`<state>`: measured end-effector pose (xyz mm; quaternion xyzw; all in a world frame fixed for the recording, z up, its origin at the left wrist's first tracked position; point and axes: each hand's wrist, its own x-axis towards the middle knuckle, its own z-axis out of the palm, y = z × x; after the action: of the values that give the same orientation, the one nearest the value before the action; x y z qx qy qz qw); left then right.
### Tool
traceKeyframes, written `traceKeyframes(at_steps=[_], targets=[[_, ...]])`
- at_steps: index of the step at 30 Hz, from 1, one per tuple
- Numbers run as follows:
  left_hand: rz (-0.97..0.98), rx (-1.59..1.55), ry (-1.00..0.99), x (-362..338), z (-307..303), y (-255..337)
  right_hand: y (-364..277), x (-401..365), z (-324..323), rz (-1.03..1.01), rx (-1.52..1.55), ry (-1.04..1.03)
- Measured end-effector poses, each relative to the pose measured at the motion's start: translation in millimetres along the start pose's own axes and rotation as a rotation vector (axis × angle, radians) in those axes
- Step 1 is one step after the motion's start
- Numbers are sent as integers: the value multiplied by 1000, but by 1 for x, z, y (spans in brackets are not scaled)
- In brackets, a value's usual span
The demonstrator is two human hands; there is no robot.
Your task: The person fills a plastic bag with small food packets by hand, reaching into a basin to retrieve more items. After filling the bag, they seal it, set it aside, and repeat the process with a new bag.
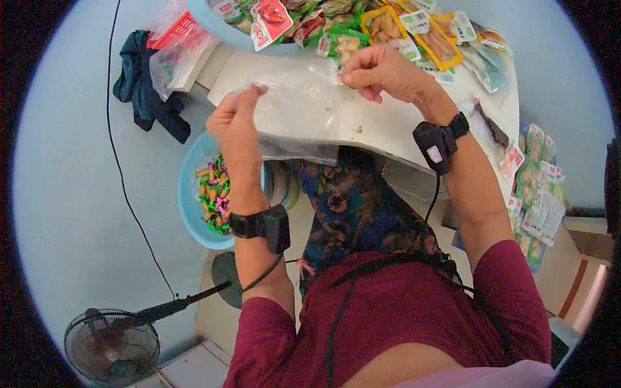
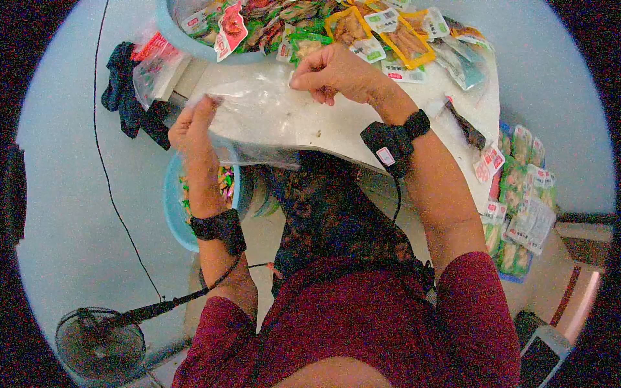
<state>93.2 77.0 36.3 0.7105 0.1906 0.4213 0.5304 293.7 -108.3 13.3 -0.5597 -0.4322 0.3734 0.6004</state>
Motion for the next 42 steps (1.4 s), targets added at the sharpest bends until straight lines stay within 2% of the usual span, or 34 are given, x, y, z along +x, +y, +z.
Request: traceKeyframes(at_steps=[3, 6, 15, 21, 27, 30, 33, 39, 42], targets=[[-52, -45, -24, -2, -5, 3, -5, 0, -2, -98, 68, 55], [-71, -71, -64, -6, -2, 9, -4, 3, 5, -74, 170, 117], [-124, 31, -106, -12, -4, 7, -4, 2, 8, -134, 2, 218], [-201, -54, -143, -18, -1, 13, 2, 8, 12, -226, 137, 301], [-228, -119, -152, -19, 2, 10, -5, 5, 20, -157, 334, 274], [-230, -113, -155, -20, 3, 8, 1, 6, 19, -214, 72, 226], [-243, -93, -147, -21, 0, 6, 1, 6, 17, -213, 30, 243], [-314, -222, -124, -22, -2, 6, -1, 10, 15, -192, 241, 251], [-367, -359, -95, -17, -6, 14, 1, 4, 26, -53, 434, 34]])
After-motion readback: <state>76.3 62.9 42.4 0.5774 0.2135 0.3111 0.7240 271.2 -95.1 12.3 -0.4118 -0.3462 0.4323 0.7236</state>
